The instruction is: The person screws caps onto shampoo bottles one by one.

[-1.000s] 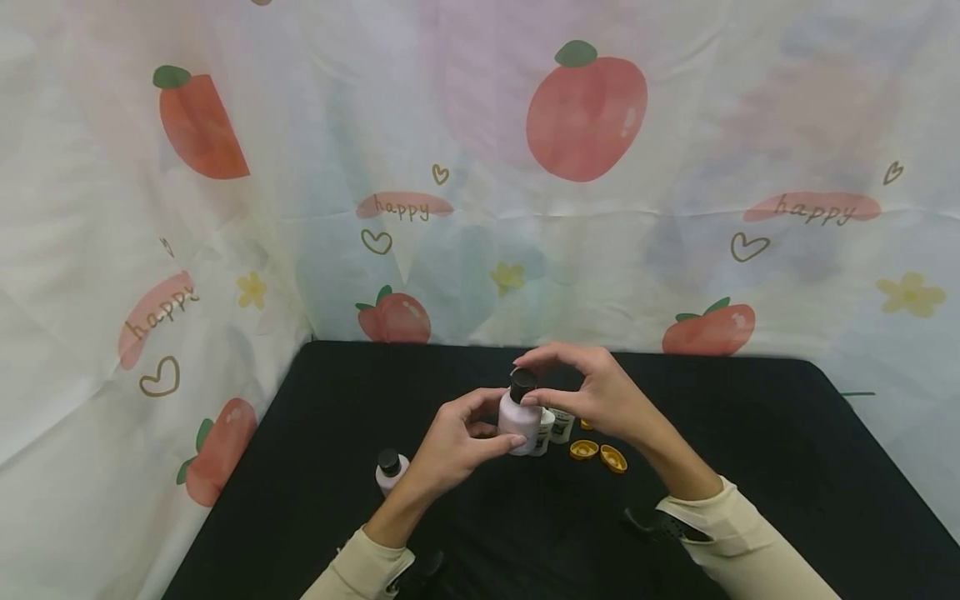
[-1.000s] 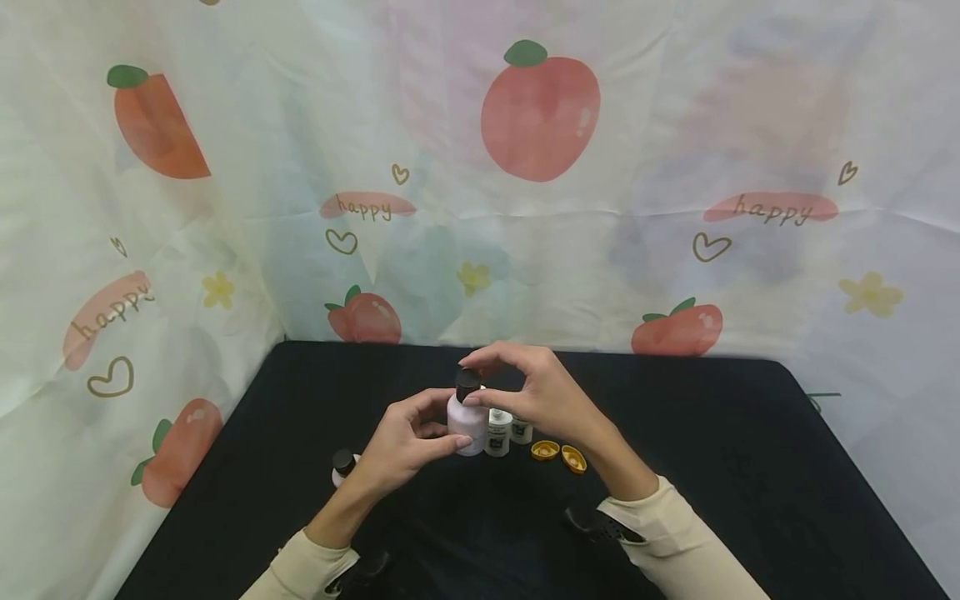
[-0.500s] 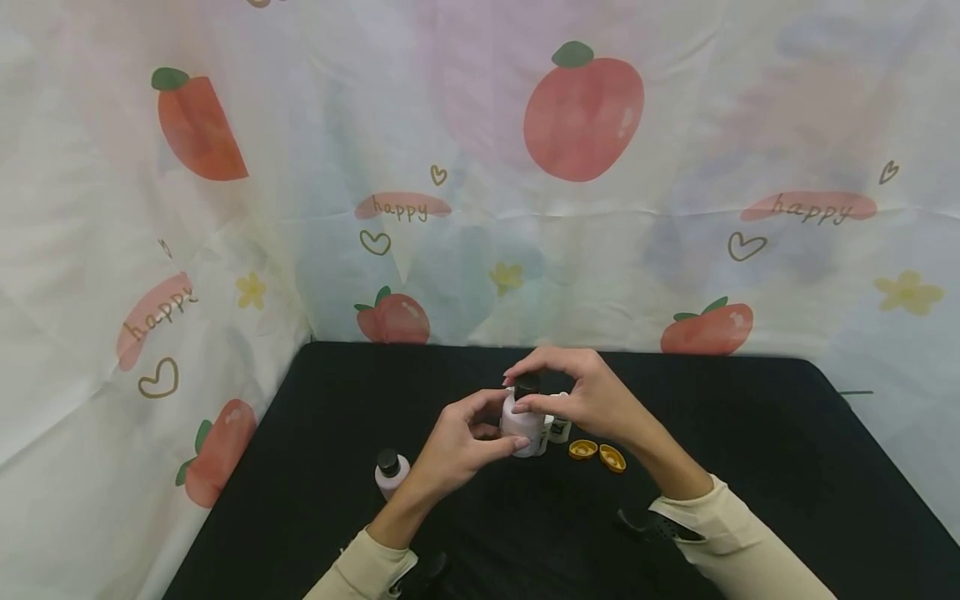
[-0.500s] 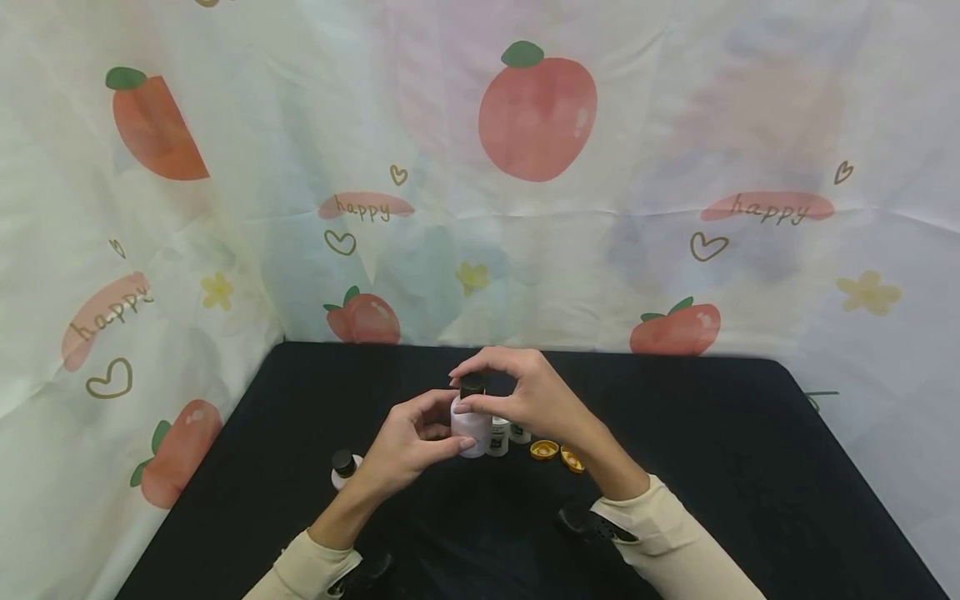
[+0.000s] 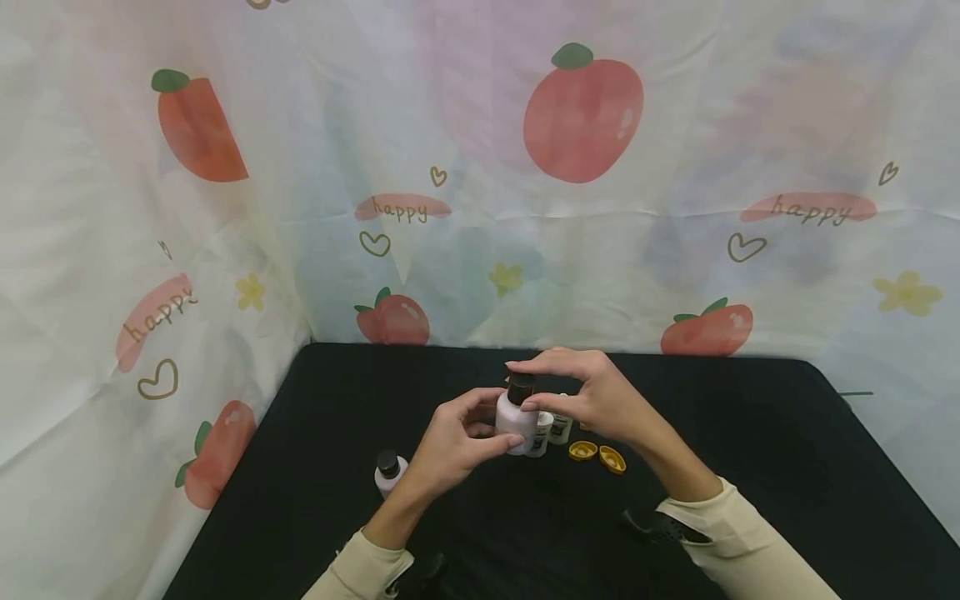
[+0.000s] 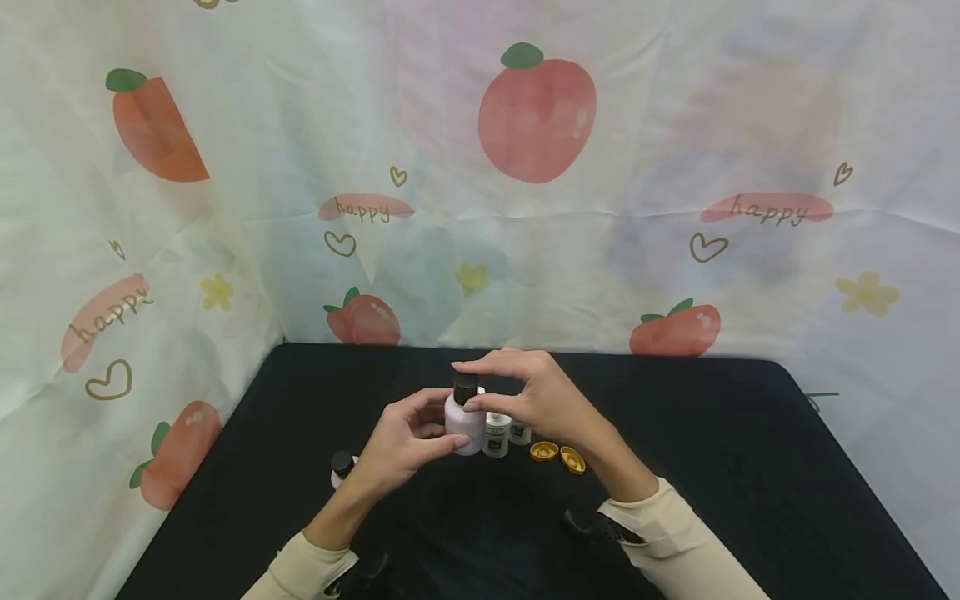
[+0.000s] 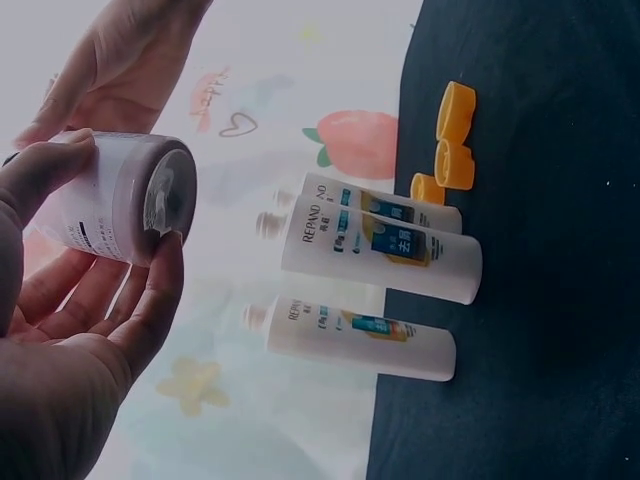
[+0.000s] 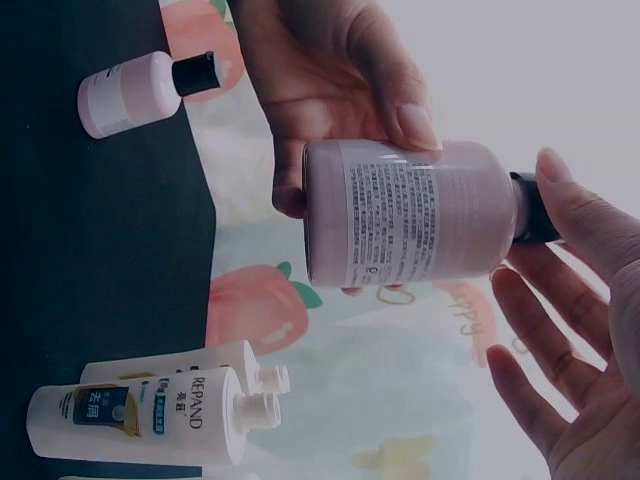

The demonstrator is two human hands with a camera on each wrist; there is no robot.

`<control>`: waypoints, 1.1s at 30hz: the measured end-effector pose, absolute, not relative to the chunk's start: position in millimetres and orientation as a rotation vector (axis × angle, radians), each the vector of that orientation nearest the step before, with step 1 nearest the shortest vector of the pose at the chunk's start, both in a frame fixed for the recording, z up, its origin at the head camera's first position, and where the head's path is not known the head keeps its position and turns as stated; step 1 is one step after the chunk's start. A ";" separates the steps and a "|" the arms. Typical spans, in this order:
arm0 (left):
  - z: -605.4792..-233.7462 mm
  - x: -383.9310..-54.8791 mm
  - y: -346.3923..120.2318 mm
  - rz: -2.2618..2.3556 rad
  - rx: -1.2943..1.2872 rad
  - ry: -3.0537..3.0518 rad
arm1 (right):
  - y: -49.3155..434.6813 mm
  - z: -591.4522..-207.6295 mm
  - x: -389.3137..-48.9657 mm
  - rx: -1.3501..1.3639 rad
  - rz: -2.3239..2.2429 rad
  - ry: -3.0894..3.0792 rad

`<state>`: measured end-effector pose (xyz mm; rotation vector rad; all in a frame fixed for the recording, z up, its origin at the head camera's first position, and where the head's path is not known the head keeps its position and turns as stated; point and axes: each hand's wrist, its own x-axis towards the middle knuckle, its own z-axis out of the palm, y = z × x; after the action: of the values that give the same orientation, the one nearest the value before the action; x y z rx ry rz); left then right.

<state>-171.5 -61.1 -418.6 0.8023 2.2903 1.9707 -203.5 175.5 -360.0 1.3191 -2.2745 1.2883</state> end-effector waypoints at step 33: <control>-417.0 -168.7 -59.9 1.975 0.793 2.253 | 179.8 -355.5 -207.4 1.368 1.264 -2.092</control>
<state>-168.7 -59.9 -417.0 0.7931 2.2532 1.9746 -207.4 179.8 -355.5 1.3679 -2.0921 1.2636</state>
